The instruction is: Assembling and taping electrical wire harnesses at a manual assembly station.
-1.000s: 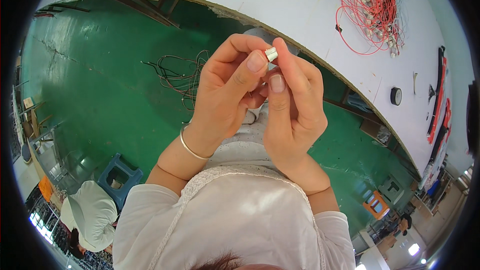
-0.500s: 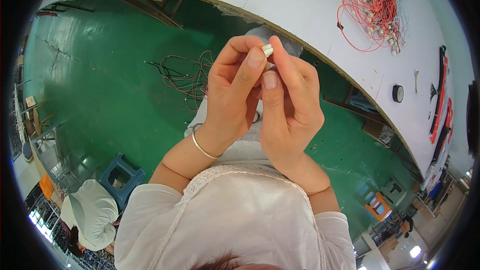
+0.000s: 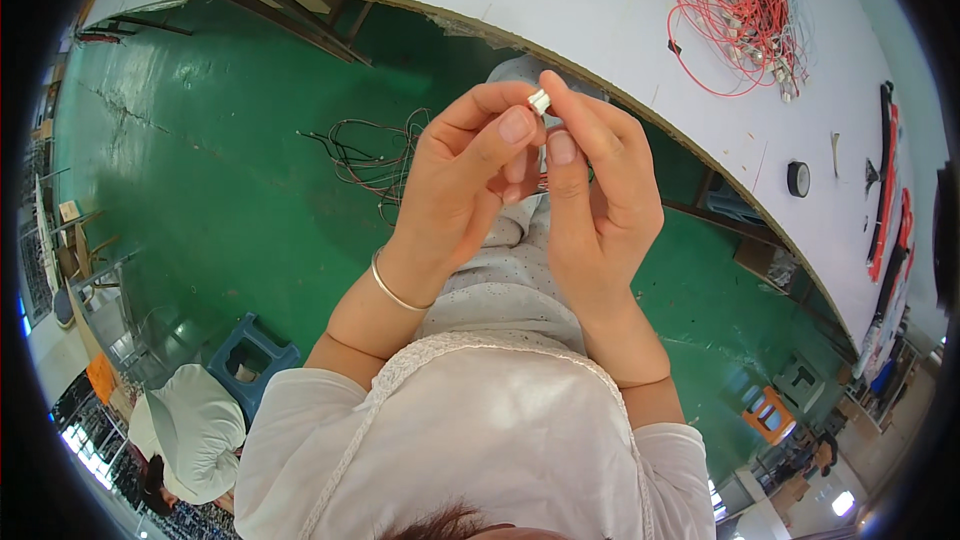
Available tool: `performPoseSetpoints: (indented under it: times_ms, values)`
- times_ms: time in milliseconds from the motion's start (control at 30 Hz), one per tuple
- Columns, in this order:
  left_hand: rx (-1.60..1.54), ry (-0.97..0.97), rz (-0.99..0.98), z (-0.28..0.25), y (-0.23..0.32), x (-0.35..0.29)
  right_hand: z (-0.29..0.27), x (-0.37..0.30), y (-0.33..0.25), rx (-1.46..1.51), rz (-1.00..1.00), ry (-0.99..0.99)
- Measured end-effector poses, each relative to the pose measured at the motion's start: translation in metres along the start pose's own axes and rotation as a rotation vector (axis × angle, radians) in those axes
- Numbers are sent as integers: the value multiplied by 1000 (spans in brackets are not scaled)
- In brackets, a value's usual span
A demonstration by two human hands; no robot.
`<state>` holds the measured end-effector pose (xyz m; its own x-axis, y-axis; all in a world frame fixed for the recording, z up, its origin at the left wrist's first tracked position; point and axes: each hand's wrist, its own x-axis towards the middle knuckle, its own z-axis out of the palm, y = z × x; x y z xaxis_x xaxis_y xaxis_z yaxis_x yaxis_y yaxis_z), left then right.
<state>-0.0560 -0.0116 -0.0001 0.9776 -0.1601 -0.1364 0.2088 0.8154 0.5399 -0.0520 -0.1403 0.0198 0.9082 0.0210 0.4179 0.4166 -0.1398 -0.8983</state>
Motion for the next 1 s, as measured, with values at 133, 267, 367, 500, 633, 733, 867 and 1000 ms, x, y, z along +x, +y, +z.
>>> performPoseSetpoints:
  times_ms: [133,267,367,500,633,733,867,1000]
  values:
    - [323,47,78,3,8,0,-10,2,6,-166,-81,-56]
    - [305,62,240,16,1,3,-7,-8,-6,301,289,17]
    - [268,-55,145,14,4,4,-23,-19,4,179,395,-225]
    - [601,-61,82,27,13,1,-68,-17,5,-73,366,-235]
    - [914,-171,-189,33,23,3,-109,-6,3,-185,145,-283]
    - [1088,-340,-325,45,18,11,-135,-3,6,-249,62,-345]
    - [1190,-417,-392,61,-7,10,-157,-3,8,-245,60,-350]
    - [1447,-430,94,53,-43,16,-171,-15,15,-283,10,-343]
